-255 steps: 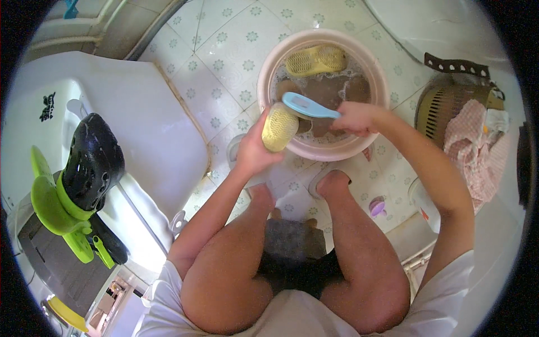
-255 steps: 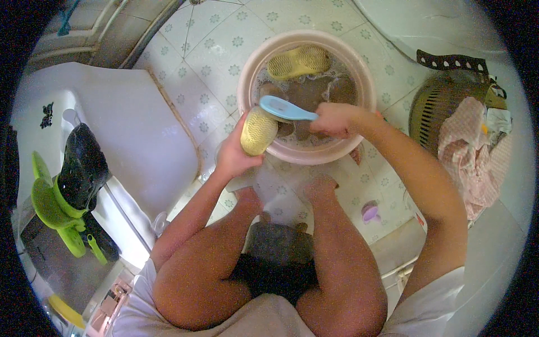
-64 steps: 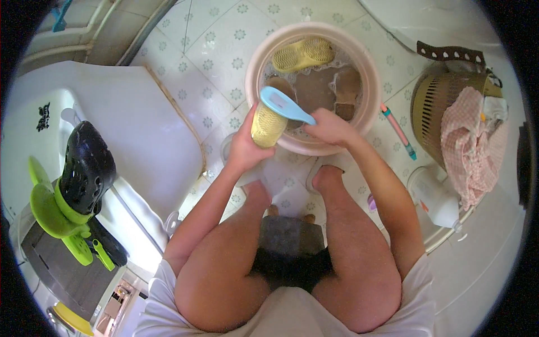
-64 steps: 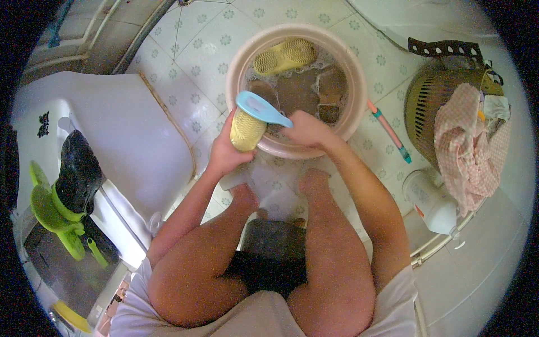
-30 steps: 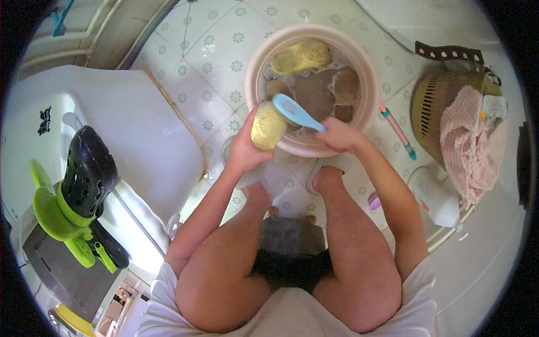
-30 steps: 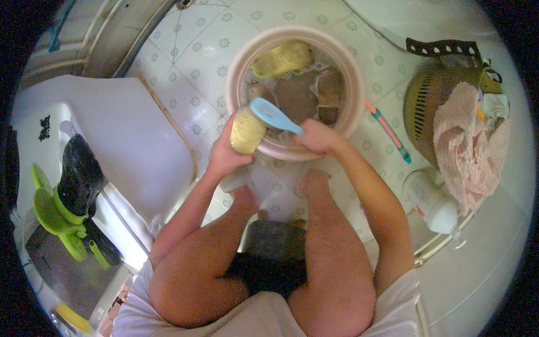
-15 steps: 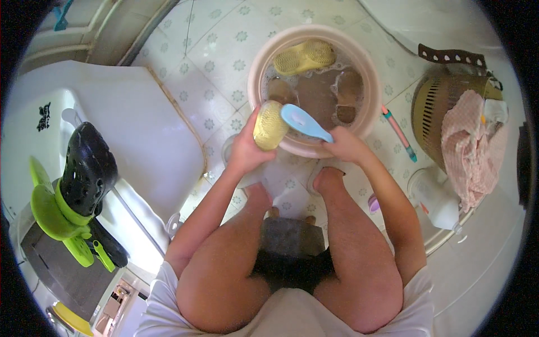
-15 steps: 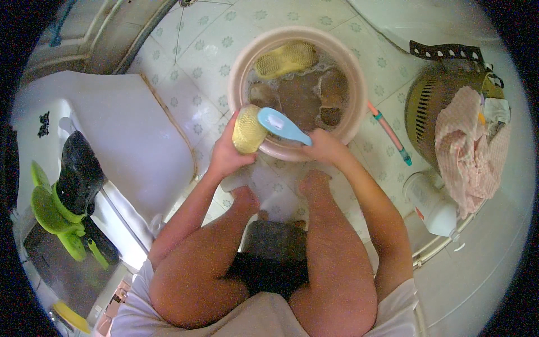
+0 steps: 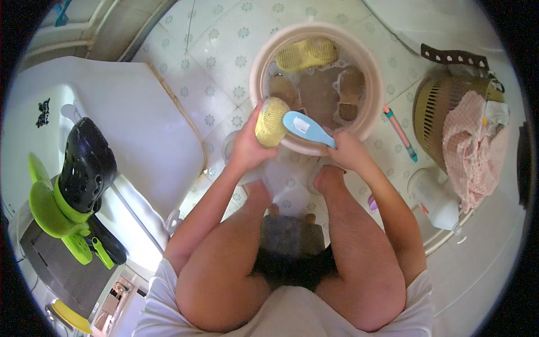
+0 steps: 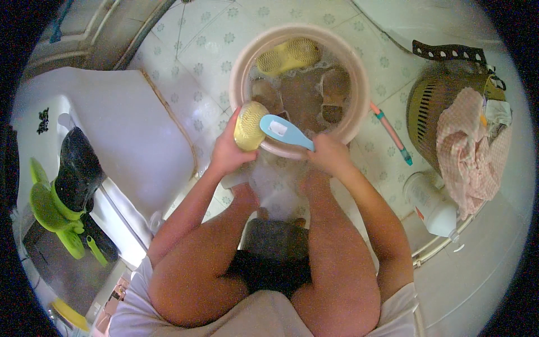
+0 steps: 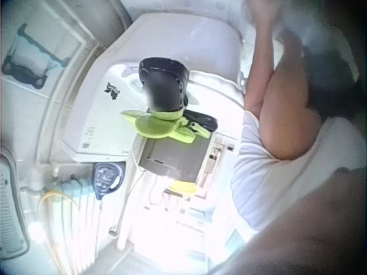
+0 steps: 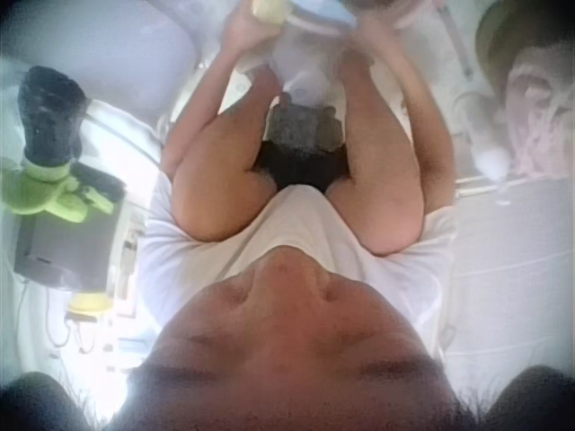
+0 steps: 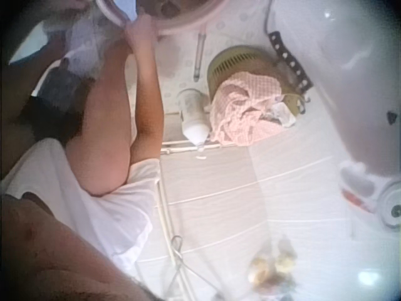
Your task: The person scrubs yellow clogs with a brush in a basin of soapy water. They handle the shoes one at a time, cleaning the various surfaces before returning them to the basin.
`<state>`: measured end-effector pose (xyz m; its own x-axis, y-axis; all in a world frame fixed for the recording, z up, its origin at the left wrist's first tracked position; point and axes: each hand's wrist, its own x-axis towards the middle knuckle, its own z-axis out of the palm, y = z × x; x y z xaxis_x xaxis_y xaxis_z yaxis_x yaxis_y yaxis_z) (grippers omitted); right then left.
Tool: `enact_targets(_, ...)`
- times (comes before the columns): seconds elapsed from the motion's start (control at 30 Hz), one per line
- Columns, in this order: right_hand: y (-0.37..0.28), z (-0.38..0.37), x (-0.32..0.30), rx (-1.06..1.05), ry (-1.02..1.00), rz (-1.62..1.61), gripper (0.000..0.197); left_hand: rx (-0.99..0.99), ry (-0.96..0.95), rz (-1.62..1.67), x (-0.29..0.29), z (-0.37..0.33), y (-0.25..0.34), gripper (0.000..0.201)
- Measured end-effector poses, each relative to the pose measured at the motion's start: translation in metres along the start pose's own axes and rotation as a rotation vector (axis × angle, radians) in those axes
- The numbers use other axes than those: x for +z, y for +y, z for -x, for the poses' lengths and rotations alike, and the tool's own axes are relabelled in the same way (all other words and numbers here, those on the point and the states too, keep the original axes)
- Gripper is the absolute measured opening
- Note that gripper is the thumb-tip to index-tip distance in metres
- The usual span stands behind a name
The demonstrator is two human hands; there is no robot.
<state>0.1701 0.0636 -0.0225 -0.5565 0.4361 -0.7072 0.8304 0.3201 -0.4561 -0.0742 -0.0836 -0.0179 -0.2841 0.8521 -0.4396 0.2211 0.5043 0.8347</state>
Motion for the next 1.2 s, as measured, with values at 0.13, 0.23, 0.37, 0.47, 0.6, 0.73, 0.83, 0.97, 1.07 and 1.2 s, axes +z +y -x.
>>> enact_targets(0.13, -0.054, -0.013, -0.020, -0.007, -0.005, 0.083, 0.032, -0.048, -0.004, -0.003, -0.001, 0.001, 0.002, 0.119)
enact_targets(0.23, -0.069, -0.016, -0.030, -0.008, 0.011, 0.162, 0.030, -0.127, -0.009, -0.035, -0.001, 0.001, 0.000, 0.114)
enact_targets(0.37, -0.024, 0.009, -0.007, -0.047, 0.080, 0.193, 0.028, 0.023, 0.016, -0.024, 0.002, -0.001, -0.012, 0.118)
enact_targets(0.47, -0.027, 0.017, -0.011, 0.060, 0.011, 0.164, 0.032, 0.010, 0.013, -0.005, 0.004, 0.000, 0.000, 0.115)
enact_targets(0.6, -0.075, -0.014, -0.027, -0.037, 0.040, 0.166, 0.034, -0.105, -0.007, -0.034, 0.000, 0.001, 0.002, 0.112)
enact_targets(0.73, -0.053, -0.003, -0.019, -0.050, -0.002, 0.154, 0.031, -0.029, 0.030, -0.019, 0.000, 0.001, -0.009, 0.111)
enact_targets(0.83, -0.029, 0.017, -0.007, 0.051, 0.067, 0.127, 0.032, 0.043, 0.011, 0.040, 0.002, -0.001, -0.007, 0.116)
enact_targets(0.97, -0.061, -0.002, -0.025, 0.031, 0.059, 0.145, 0.031, -0.037, 0.001, 0.021, 0.000, 0.001, 0.005, 0.115)
enact_targets(1.07, -0.069, -0.015, -0.029, -0.040, 0.027, 0.214, 0.029, -0.034, 0.014, 0.042, -0.001, 0.001, -0.004, 0.112)
enact_targets(1.2, -0.013, 0.005, 0.001, -0.001, 0.007, 0.200, 0.030, 0.015, -0.001, 0.077, 0.001, -0.002, -0.007, 0.116)
